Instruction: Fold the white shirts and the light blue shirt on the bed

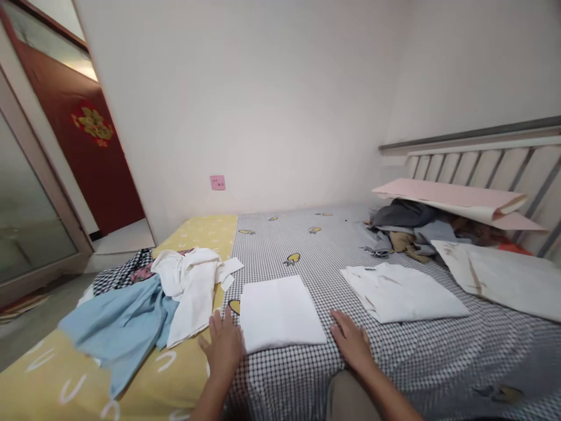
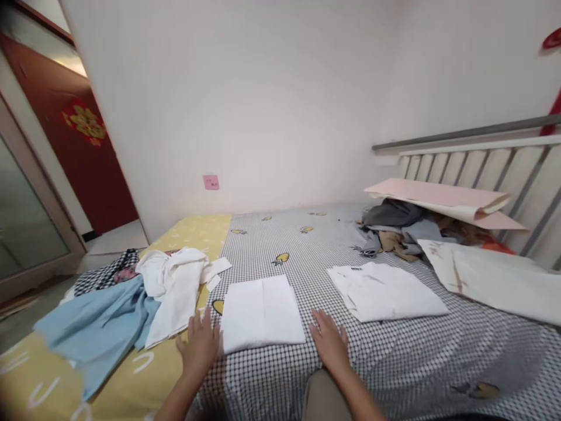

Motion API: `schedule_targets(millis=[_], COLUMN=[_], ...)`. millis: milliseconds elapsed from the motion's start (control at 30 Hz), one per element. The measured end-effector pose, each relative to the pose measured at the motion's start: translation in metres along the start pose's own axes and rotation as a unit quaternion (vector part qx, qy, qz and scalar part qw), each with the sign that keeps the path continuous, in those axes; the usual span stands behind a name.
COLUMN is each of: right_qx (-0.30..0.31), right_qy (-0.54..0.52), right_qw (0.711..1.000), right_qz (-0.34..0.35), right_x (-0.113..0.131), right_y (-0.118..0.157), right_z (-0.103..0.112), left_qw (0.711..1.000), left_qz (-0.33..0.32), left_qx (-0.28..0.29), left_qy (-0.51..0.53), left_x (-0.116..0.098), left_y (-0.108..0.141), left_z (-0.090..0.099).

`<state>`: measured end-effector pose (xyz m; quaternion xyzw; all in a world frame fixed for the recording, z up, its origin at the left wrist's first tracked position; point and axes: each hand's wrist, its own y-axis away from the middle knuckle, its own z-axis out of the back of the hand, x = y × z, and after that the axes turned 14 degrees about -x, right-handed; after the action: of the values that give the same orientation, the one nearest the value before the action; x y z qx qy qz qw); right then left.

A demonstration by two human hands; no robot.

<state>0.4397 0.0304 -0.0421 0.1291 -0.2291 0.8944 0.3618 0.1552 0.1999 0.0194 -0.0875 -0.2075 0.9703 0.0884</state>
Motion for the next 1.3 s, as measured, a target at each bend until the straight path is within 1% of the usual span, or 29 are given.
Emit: schedule_targets(millis=[33,67,100,167,233,267,333,367,433,467,533,667,800,900,967,1067,1167,1300], right_qx=[-0.023,-0.046,-0.066,-0.089,-0.086,-0.074,-0.040,-0.018,0.026,0.042,0.053,0.035,0.046,0.047,0.048,0.050,0.058,0.060], right_qy=[-0.009,-0.017,-0.025,-0.043,-0.068,-0.081,-0.105,-0.109,-0.098,-0.086,-0.063,-0.033,-0.025,-0.025,-0.021,-0.016,-0.036,-0.068], right_qw=[1.000,0.999,0.998,0.994,0.989,0.987,0.983,0.982,0.984,0.987,0.990,0.993,0.993,0.993,0.993,0.991,0.989,0.987], right_qz=[-0.013,-0.010,0.005,0.054,0.100,0.119,0.147,0.153,0.144,0.133,0.113,0.112,0.102,0.104,0.109,0.123,0.133,0.133], right_x=[0.010,0.022,0.036,0.068,0.102,0.117,0.142,0.150,0.157,0.157,0.152,0.135,0.126,0.124,0.124,0.119,0.106,0.081], right_y=[-0.002,-0.004,-0.005,-0.007,-0.009,-0.010,-0.015,-0.019,-0.030,-0.036,-0.053,-0.095,-0.136,-0.150,-0.149,-0.131,-0.102,-0.059], right_z=[0.001,0.002,0.002,0.002,-0.001,-0.002,-0.009,-0.013,-0.027,-0.035,-0.052,-0.079,-0.089,-0.086,-0.079,-0.064,-0.047,-0.026], left_qw=[0.999,0.995,0.988,0.969,0.950,0.947,0.954,0.960,0.967,0.969,0.970,0.972,0.973,0.973,0.974,0.976,0.977,0.976], left_qz=[-0.016,-0.049,-0.095,-0.191,-0.264,-0.279,-0.274,-0.265,-0.248,-0.244,-0.239,-0.234,-0.228,-0.227,-0.226,-0.216,-0.213,-0.213], left_qx=[-0.047,-0.090,-0.121,-0.145,-0.138,-0.123,-0.073,-0.046,-0.008,-0.001,0.001,-0.003,0.002,0.002,-0.004,-0.006,0.010,0.036], left_qy=[-0.002,0.004,0.018,0.060,0.095,0.102,0.093,0.082,0.057,0.047,0.034,0.036,0.034,0.033,0.031,0.026,0.015,-0.029], left_x=[-0.006,-0.014,-0.022,-0.039,-0.053,-0.058,-0.064,-0.065,-0.064,-0.063,-0.060,-0.056,-0.052,-0.052,-0.052,-0.054,-0.059,-0.067], left_y=[0.000,0.000,0.000,-0.002,-0.005,-0.006,-0.006,-0.004,0.001,0.004,0.008,0.009,0.006,0.005,0.004,0.001,-0.002,-0.002], left_z=[0.007,0.013,0.017,0.015,0.001,-0.010,-0.035,-0.047,-0.066,-0.072,-0.078,-0.088,-0.100,-0.104,-0.102,-0.099,-0.092,-0.069])
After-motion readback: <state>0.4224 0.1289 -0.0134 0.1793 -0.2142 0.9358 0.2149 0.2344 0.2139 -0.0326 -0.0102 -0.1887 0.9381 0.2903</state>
